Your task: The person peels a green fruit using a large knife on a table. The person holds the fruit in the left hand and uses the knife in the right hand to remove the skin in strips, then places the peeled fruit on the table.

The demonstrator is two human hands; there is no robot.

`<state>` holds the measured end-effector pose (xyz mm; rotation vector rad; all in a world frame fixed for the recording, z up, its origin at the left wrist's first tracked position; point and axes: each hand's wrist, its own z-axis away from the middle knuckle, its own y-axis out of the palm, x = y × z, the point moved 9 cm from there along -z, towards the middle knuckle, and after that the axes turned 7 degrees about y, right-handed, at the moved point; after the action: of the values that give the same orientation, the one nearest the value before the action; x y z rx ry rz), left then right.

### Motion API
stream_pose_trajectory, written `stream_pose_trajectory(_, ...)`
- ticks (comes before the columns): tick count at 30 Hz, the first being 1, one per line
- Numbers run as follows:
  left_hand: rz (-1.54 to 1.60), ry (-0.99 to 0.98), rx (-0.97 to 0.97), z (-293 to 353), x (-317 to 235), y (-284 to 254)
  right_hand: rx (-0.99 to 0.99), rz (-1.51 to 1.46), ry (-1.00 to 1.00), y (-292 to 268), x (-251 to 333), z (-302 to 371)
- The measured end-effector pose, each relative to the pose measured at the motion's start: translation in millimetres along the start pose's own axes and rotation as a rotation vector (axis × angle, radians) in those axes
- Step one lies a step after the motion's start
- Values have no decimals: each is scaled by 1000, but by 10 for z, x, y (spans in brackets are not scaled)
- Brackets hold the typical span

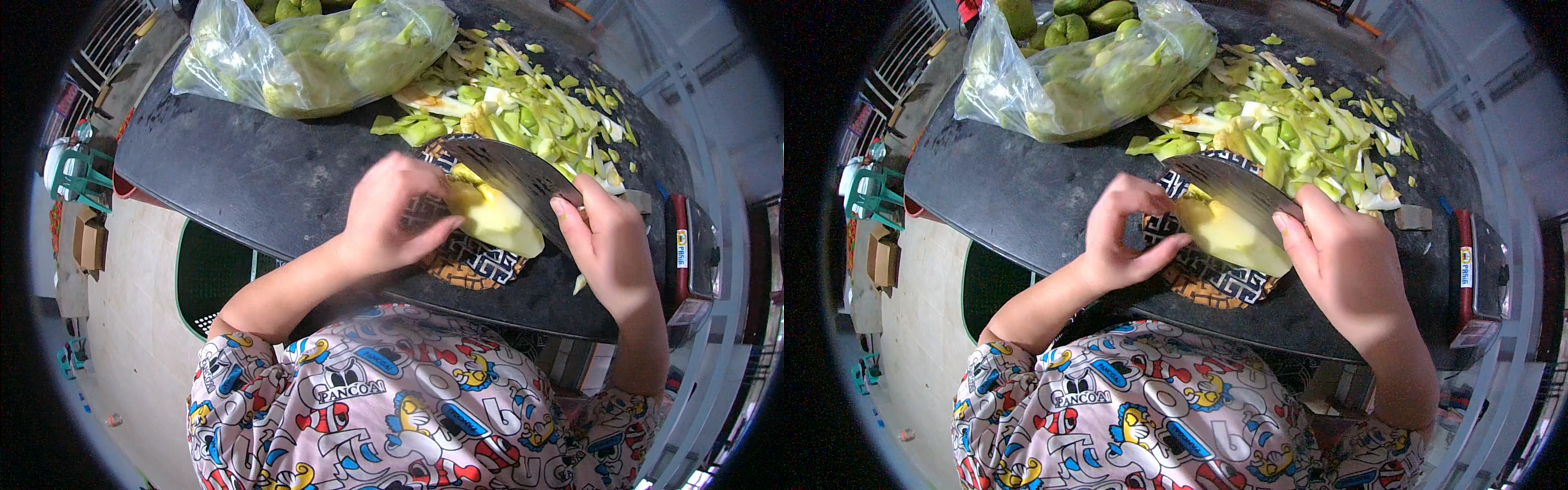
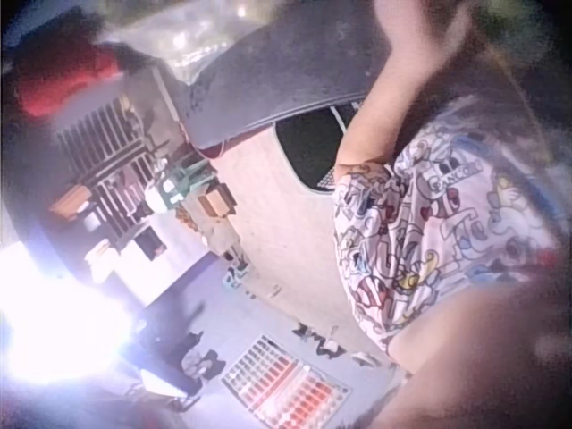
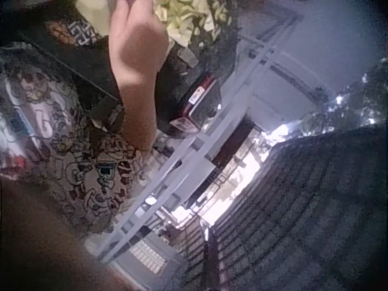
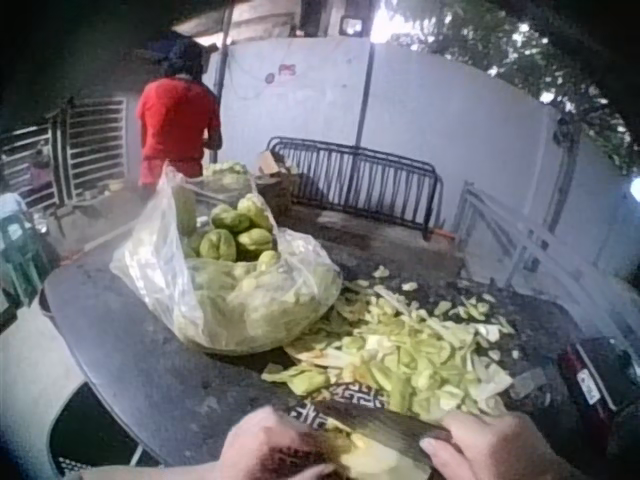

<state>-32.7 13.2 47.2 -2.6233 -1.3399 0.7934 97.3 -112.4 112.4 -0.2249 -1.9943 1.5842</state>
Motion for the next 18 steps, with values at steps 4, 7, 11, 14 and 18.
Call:
stream_pose_trajectory(4,27,23,-188,-631,-22,-353,-63,-57,-135,-37,60,-23)
stream_pose_trajectory(7,-175,341,-233,-1438,-327,-355,-4,-117,-97,15,-44,-41)
stream_pose_trajectory(11,-443,342,-155,-1623,-297,362,-68,-53,-173,-41,46,-28)
stream_pose_trajectory(14,-600,117,33,-1134,70,1082,-23,26,-177,69,43,-29)
stream_pose_trajectory(18,-175,-254,582,-814,318,1348,79,212,-48,371,-177,79)
